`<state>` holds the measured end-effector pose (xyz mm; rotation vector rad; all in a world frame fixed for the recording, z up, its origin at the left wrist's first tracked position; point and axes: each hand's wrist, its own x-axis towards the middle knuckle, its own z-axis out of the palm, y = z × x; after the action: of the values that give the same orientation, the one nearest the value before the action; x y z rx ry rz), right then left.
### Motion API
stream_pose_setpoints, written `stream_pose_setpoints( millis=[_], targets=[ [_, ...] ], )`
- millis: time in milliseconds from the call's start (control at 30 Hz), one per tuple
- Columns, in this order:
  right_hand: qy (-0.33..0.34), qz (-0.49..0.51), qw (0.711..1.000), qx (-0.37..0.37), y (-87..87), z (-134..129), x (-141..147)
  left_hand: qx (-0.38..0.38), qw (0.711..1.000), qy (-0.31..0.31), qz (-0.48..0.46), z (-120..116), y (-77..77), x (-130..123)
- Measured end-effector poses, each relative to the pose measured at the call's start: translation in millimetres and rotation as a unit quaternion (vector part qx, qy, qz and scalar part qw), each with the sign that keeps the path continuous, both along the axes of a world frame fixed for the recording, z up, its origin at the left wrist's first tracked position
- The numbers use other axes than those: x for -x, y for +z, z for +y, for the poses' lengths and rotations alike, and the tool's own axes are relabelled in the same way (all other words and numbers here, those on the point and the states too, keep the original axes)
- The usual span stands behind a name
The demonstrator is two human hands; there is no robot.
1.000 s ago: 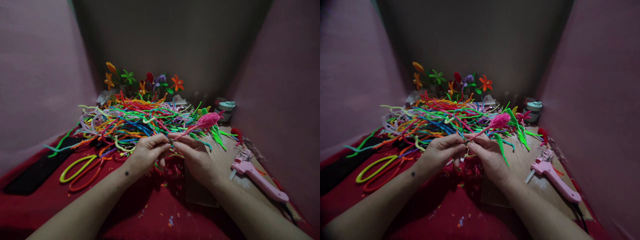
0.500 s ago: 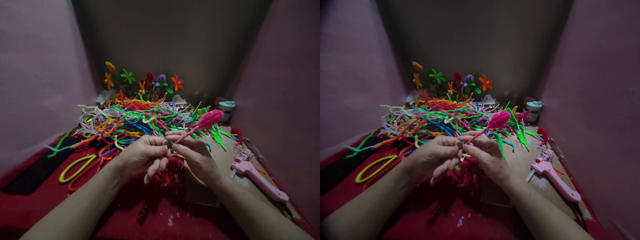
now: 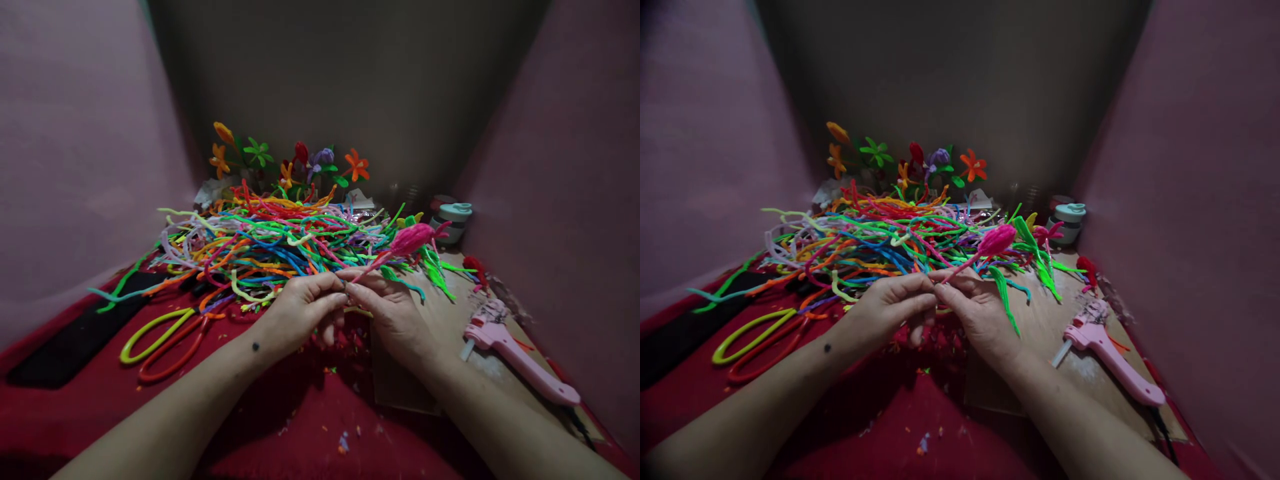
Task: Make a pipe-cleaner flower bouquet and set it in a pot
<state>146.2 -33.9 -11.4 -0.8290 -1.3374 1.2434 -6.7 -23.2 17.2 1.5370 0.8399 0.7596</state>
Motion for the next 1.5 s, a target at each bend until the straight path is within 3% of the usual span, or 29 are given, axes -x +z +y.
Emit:
stream_pose_setpoints(
  millis=[133,333,600,733,867,933,1000,1133,1267,1500],
  targets=[
    [0.008,0.004,1.0,-0.004,6.2,-2,1,0.095,0.992,-0.057,-0.059,4,-3.1,5],
    [0.016,0.038,0.999,-0.014,7.4,-4,0,0.21,0.956,-0.147,-0.139,10,-7.5,12],
    [0.019,0.059,0.996,-0.063,17.4,-6,-2,0.258,0.914,-0.215,-0.228,5,-12.3,9],
    [0.021,0.057,0.997,-0.053,17.5,-5,-2,0.22,0.942,-0.171,-0.185,1,-7.9,6],
    [-0.022,0.026,0.999,-0.027,12.7,-4,-2,0.071,0.994,-0.018,-0.08,-3,-2.2,0],
    [-0.034,0.003,0.999,-0.022,10.4,-5,0,0.021,0.998,0.046,-0.047,-4,-0.9,-2],
    [-0.048,-0.026,0.998,-0.041,9.0,-7,3,0.017,0.997,0.061,-0.038,-3,-0.7,-1],
    [-0.094,-0.076,0.985,-0.124,8.8,-12,7,0.076,0.993,-0.038,-0.08,3,-4.2,5],
    [-0.082,-0.081,0.978,-0.172,10.1,-13,6,0.184,0.958,-0.149,-0.162,9,-13.8,10],
    [-0.031,-0.067,0.971,-0.226,14.8,-10,3,0.224,0.921,-0.201,-0.247,6,-20.6,7]
  ],
)
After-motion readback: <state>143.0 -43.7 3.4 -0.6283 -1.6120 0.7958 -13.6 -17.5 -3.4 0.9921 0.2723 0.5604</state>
